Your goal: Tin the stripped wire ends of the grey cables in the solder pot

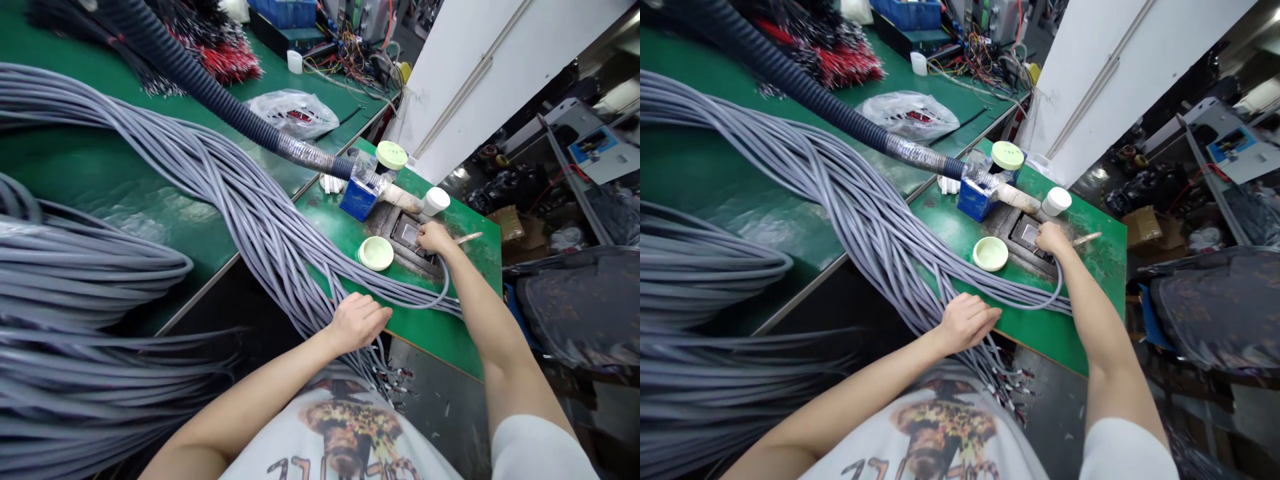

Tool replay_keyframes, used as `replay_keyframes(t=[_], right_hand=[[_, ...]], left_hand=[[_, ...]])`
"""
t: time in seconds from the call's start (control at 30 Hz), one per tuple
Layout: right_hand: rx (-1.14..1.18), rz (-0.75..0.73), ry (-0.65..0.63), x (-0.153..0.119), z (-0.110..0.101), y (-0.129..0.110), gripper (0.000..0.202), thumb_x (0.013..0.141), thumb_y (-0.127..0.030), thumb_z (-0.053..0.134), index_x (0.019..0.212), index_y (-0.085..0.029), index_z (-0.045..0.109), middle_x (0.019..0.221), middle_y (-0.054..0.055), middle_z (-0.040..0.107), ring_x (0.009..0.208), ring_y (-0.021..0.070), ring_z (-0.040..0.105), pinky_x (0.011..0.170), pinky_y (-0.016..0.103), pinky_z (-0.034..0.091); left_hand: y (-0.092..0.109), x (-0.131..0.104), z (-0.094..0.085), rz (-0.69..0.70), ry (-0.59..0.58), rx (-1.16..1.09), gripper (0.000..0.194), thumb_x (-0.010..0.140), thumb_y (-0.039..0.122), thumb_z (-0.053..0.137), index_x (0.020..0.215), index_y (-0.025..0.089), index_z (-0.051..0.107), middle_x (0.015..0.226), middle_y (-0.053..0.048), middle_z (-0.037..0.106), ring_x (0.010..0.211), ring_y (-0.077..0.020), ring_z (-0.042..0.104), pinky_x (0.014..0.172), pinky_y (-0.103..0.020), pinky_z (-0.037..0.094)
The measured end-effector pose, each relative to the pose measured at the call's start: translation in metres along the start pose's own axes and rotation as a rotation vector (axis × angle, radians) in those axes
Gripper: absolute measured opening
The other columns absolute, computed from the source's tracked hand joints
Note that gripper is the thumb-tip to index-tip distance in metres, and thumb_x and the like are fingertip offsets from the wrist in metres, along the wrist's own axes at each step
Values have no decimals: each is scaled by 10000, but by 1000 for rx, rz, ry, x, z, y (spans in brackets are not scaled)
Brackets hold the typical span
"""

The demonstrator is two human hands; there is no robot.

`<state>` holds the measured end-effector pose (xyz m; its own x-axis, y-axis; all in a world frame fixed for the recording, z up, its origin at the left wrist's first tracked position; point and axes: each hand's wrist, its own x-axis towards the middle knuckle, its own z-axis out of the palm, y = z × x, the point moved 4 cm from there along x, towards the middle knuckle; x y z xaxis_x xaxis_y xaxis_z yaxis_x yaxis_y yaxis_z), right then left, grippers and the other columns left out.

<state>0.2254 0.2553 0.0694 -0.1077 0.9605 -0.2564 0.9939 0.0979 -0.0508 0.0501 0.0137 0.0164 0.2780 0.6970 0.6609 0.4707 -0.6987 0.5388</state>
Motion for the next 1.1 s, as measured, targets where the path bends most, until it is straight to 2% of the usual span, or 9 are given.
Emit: replay_keyframes(t=[0.2,0.33,0.4,0.6,0.7,0.8,0.9,1.0,1.1], right_hand=[[227,-26,102,-44,-22,-10,173,791,-261,545,814,-143,669,701,51,678,567,138,601,556,238,457],[1000,-142,224,-110,-29,-30,271,805,-379,588,1006,-200,617,829,31,650,499,101,527,454,235,448],[1172,-156,323,-140,-27,-41,230,791,-348,625,983,-223,618,775,12,608,530,114,529,463,243,461],[1075,-183,562,-200,-7,-79,151,852,-303,584,982,-239,623,753,-1,579,594,132,553,551,269,475],[958,-247,590,-218,4,-97,180,878,-283,558,1042,-259,629,840,21,609,742,171,599,695,316,497],[983,-301,555,-230,13,-105,302,891,-255,538,1190,-292,556,939,35,639,861,195,618,813,360,494],[1067,-327,627,-242,17,-96,460,857,-250,588,1290,-321,449,1117,58,595,944,202,606,861,382,486],[985,-271,641,-253,24,-80,276,840,-272,613,1111,-286,560,968,46,610,859,206,599,797,365,483],[796,-266,480,-261,35,-74,53,857,-301,587,843,-256,612,735,14,613,691,189,572,661,318,451]], left_hand=[[0,1,1,8,13,49,179,896,224,515,1028,191,631,718,-32,660,657,-140,559,600,-306,294],[0,3,-3,-49,21,-33,197,895,257,525,1029,196,655,744,-43,678,687,-143,583,623,-296,334],[4,6,-7,-120,49,-145,190,892,272,538,1000,198,676,750,-48,691,696,-146,591,652,-297,365],[29,16,-9,-628,87,-875,312,891,407,544,959,152,712,765,-69,692,717,-153,604,698,-279,471],[38,22,-10,-765,146,-1108,412,849,515,562,757,138,700,655,-34,646,621,-124,556,625,-243,465],[36,22,-17,-854,236,-1132,472,779,560,627,557,144,629,546,-13,593,555,-112,516,581,-232,450],[31,19,-23,-900,255,-1132,448,767,542,652,549,151,643,566,-26,632,587,-136,576,608,-247,476],[30,14,-28,-875,236,-1150,421,792,526,633,587,160,676,644,-46,688,710,-180,659,721,-284,517],[29,12,-31,-822,211,-1131,390,816,499,618,634,166,706,722,-61,716,832,-207,681,821,-310,519]])
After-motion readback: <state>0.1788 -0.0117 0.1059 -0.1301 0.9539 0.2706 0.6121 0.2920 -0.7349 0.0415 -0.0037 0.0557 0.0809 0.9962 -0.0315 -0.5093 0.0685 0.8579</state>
